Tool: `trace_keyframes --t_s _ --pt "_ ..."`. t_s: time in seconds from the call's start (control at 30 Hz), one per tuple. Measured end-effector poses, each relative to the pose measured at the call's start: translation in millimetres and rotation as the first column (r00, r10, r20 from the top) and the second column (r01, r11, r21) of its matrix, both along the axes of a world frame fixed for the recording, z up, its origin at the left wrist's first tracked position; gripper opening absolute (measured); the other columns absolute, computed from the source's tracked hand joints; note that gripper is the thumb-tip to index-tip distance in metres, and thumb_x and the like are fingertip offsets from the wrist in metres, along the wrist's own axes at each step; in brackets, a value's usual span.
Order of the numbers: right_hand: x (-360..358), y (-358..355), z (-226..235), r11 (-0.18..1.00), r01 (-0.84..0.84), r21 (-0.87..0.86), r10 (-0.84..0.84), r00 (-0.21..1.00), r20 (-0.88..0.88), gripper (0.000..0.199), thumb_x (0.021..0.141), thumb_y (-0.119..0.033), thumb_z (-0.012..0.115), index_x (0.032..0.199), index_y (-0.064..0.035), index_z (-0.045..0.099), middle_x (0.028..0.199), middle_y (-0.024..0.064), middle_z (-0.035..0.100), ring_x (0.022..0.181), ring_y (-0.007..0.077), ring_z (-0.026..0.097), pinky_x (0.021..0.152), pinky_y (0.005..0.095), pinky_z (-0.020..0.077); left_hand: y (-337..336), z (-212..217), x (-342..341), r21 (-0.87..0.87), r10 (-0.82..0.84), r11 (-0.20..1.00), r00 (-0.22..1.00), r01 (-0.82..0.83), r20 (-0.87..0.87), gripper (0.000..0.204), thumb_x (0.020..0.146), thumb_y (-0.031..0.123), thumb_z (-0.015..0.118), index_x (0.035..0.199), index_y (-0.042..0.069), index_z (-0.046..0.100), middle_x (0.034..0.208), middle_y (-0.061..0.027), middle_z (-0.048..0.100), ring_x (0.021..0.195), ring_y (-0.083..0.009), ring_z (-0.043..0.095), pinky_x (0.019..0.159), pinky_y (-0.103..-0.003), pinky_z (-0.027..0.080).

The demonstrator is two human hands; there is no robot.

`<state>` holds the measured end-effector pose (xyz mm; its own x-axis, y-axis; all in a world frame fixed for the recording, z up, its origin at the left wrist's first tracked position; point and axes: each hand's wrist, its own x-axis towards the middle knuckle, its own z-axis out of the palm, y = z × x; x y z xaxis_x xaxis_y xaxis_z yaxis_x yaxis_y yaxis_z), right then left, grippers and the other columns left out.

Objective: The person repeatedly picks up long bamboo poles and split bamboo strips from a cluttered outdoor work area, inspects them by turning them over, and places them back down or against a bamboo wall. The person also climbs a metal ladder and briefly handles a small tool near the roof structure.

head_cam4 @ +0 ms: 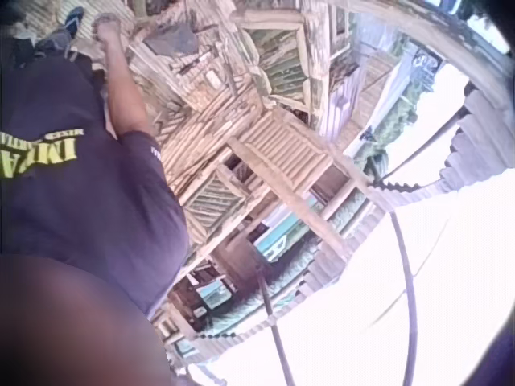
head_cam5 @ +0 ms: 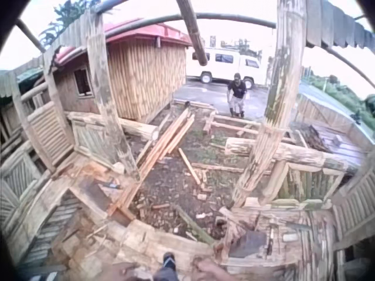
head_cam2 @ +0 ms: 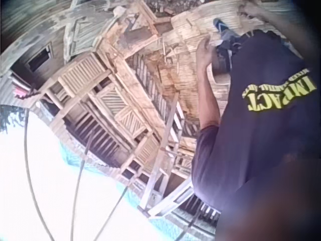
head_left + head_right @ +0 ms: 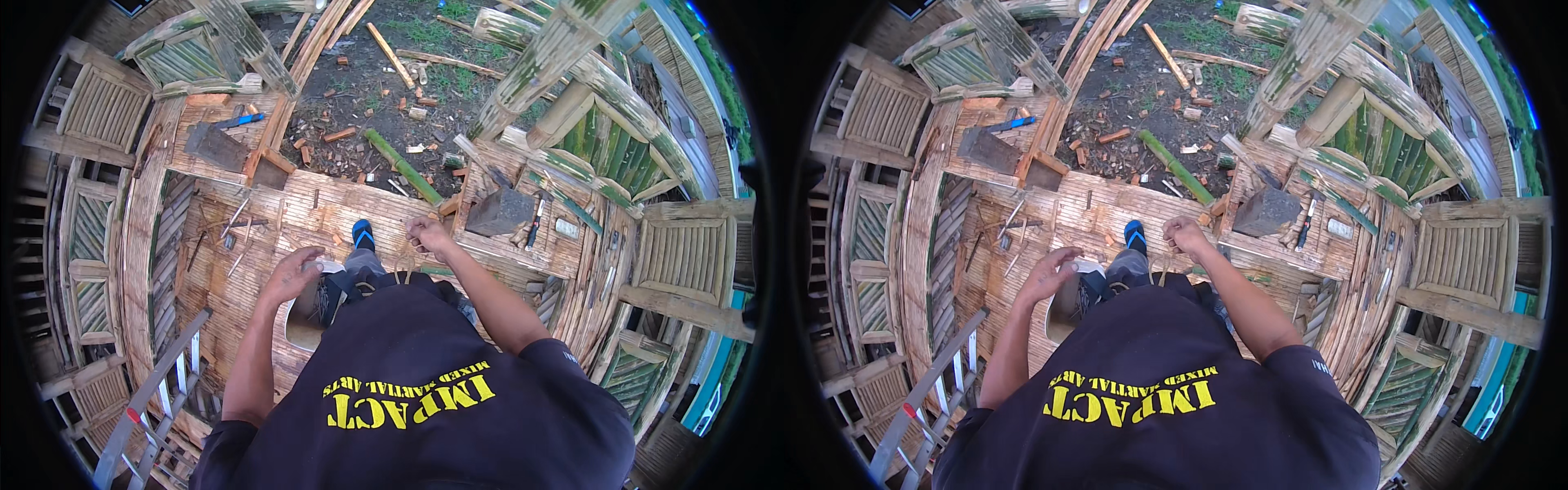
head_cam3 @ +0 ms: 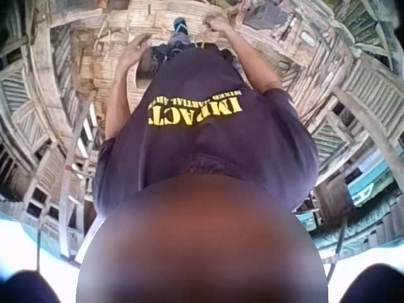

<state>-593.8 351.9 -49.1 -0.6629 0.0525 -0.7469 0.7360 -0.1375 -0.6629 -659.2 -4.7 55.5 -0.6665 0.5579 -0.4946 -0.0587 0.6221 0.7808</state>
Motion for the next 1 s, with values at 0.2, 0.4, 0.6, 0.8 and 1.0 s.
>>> trace_keyframes --t_s 0.2,0.4,0.6,0.8,1.0 --pt "-141.6 -70.9 88.7 0.88 -0.474 0.034 0.462 0.835 -0.299 0.018 0.099 -0.015 0.065 0.109 -0.0018 0.068 0.087 0.0028 0.067 0.073 0.0092 0.061 0.064 0.0272 0.0514 -68.0 -2.6 -84.8 -0.041 -0.1 0.995 0.989 0.096 -0.11 0.06 0.089 0.013 0.061 0.147 0.008 0.048 0.134 -0.0226 0.061 0.125 -0.0369 0.059 0.106 -0.042 0.047" --pt "-231.4 -131.1 125.2 0.326 -0.724 0.608 0.925 0.114 -0.362 0.02 0.093 -0.008 0.062 0.111 0.0001 0.069 0.1 0.0171 0.073 0.095 0.0326 0.069 0.085 0.0415 0.0532 29.4 -13.4 -241.9 -0.182 -0.498 0.865 0.761 0.467 -0.416 0.048 0.086 0.006 0.06 0.132 0.017 0.066 0.094 -0.0215 0.071 0.085 -0.0406 0.069 0.077 -0.048 0.055" --pt "-284.0 -120.1 57.0 0.109 -0.433 0.895 0.986 0.159 -0.043 0.031 0.1 -0.018 0.041 0.113 -0.0058 0.067 0.113 0.0185 0.069 0.104 0.0363 0.068 0.092 0.0458 0.0533 110.4 -3.5 -324.5 -0.201 -0.61 0.779 0.646 0.594 -0.458 0.045 0.085 0.01 0.062 0.13 0.019 0.068 0.099 -0.0174 0.073 0.09 -0.0392 0.069 0.078 -0.048 0.054" --pt "-337.3 -54.6 15.3 -0.05 -0.294 0.954 0.999 -0.032 0.042 0.024 0.094 -0.015 0.048 0.11 -0.0061 0.064 0.109 0.0172 0.069 0.101 0.0347 0.068 0.088 0.0452 0.0541 174.1 -11.5 -366.9 -0.242 -0.642 0.76 0.639 0.603 -0.423 0.044 0.084 0.012 0.068 0.127 0.021 0.069 0.108 -0.0128 0.073 0.098 -0.0363 0.068 0.082 -0.047 0.055" --pt "-370.3 10.6 58.1 0.36 -0.677 0.641 0.92 0.373 -0.122 0.034 0.083 -0.022 0.069 0.109 -0.0008 0.064 0.098 0.0207 0.07 0.096 0.0379 0.068 0.087 0.0474 0.053 210.3 -18.0 -410.4 -0.15 -0.579 0.798 0.675 0.583 -0.458 0.04 0.083 0.009 0.068 0.123 0.018 0.072 0.11 -0.0115 0.073 0.099 -0.0349 0.069 0.081 -0.046 0.054"
